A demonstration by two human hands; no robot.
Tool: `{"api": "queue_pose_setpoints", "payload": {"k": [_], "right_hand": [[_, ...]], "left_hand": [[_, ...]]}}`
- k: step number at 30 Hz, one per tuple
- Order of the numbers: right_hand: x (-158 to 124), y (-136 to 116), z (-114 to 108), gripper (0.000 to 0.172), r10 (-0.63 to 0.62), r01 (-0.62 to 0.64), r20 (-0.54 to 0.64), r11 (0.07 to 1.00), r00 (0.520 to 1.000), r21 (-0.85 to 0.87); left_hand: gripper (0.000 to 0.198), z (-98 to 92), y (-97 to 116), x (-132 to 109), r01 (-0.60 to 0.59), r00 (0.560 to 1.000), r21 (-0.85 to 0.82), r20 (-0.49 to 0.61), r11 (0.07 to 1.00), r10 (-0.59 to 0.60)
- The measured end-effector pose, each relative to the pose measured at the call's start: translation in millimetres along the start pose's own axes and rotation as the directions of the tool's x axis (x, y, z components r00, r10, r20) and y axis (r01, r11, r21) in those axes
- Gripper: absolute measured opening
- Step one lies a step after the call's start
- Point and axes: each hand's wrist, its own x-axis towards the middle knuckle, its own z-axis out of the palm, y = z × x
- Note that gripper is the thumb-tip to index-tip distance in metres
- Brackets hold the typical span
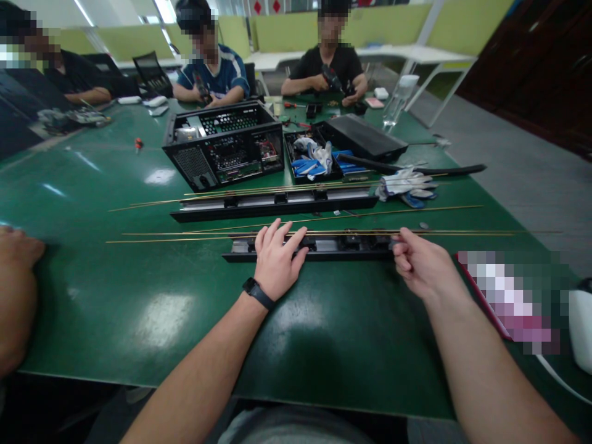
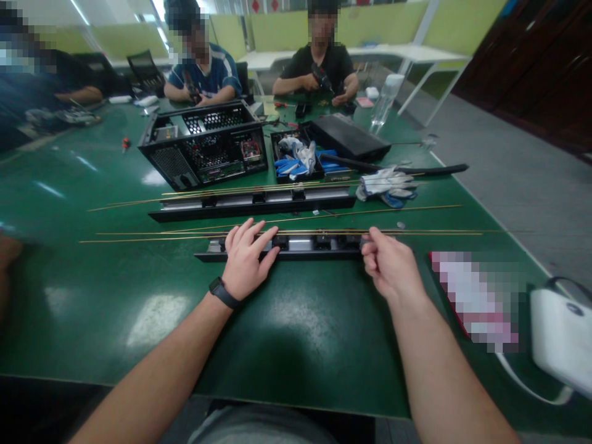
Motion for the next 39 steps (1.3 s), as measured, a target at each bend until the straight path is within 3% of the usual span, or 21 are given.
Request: {"api": "queue_pose_setpoints", "payload": {"k": [3,9,14,19,25,32,39], "right_hand": [[4.9,0.3,-3.8,0.036,-0.032,0.034,-0.065,0.999,0.997,0.033],[2.6,0.6,-2.2,0.033,-0.002,0.002,0.022,1.0,1.0,0.002],[1.1,-3.3,-2.1,0.03,0.0,0.006,-0.085,0.998,0.996,0.07],[4.2,1.8,-3.8,0.035,0.008,-0.008,0.062,1.0,0.998,0.01],[9.2,1.9,-6.5,0.028,-0.025,0.03,-0.068,0.997,0.997,0.075],[4.9,4.6,-5.5,0.039,-0.013,0.013,0.058,1.0,0.998,-0.003],[4.0,0.7,-4.1,0.036,-0.052,0.053,-0.03,0.998,0.998,0.035]], "left_hand": [[0.047,0.2,0.0,-0.1,0.001,1.0,0.013,0.008,1.0,-0.001],[0.048,0.4,-0.3,0.1,0.007,1.0,0.032,0.014,0.999,-0.007],[0.048,1.4,-1.0,-0.4,-0.001,1.0,0.031,0.003,1.0,0.001],[0.046,2.1,-1.3,-1.0,-0.006,1.0,0.028,-0.01,1.0,0.006],[0.046,2.5,-1.7,-1.4,-0.012,1.0,0.024,-0.016,1.0,0.012],[0.046,1.9,-1.4,-1.3,-0.007,1.0,0.02,-0.009,1.0,0.008],[0.047,1.4,-1.2,-1.2,-0.001,1.0,0.017,0.004,1.0,0.001]]}}
